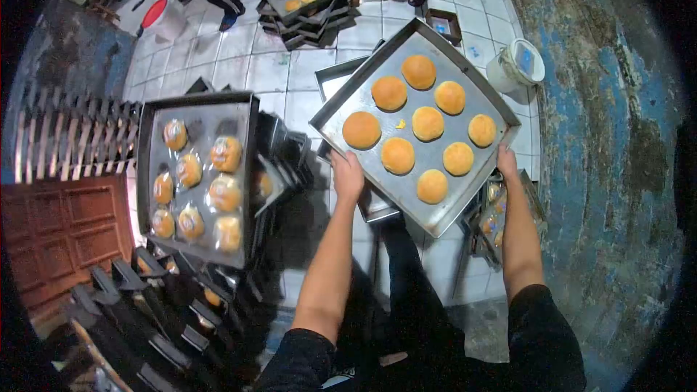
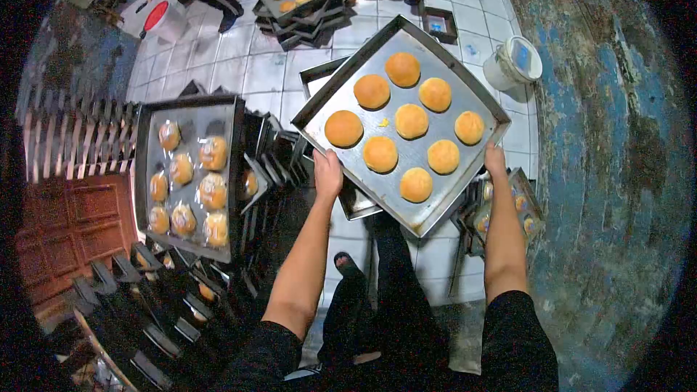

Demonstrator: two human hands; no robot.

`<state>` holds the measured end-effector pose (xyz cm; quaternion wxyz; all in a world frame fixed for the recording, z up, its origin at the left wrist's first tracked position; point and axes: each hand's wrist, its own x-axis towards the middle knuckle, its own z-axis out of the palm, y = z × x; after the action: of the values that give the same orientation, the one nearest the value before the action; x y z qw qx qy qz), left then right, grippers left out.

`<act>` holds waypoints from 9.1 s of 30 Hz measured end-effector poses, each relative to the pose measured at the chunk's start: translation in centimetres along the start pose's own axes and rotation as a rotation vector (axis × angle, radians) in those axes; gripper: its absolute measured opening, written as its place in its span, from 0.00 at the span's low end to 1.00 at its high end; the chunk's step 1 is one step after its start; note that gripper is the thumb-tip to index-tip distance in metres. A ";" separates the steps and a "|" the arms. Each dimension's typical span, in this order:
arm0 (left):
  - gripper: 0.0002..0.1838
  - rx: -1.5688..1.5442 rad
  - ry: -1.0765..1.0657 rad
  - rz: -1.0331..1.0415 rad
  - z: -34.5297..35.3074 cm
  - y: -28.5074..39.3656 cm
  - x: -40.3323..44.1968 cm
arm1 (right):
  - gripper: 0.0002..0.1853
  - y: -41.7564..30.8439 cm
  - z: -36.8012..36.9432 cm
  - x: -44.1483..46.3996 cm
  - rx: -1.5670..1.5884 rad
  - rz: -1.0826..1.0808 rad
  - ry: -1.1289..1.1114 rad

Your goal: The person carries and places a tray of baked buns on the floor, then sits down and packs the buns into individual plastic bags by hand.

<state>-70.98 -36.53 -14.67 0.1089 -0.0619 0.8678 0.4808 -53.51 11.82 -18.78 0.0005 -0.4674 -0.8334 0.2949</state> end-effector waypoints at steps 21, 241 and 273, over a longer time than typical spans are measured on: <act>0.35 -0.148 -0.061 -0.235 19.1 9.7 19.9 | 0.34 -17.6 -3.3 37.3 0.042 -0.102 -0.104; 0.13 -0.765 0.507 -1.002 70.9 50.8 6.2 | 0.35 -43.0 -3.2 91.7 -0.333 -0.852 -1.382; 0.47 -0.385 0.328 -1.452 93.4 36.1 2.6 | 0.57 -3.1 56.6 92.7 -0.812 -1.289 -0.882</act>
<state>-69.05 61.82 -33.62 0.2545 -0.7045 0.5155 0.4161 -123.80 55.05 -89.46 -0.3213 0.2867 -0.8997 0.0718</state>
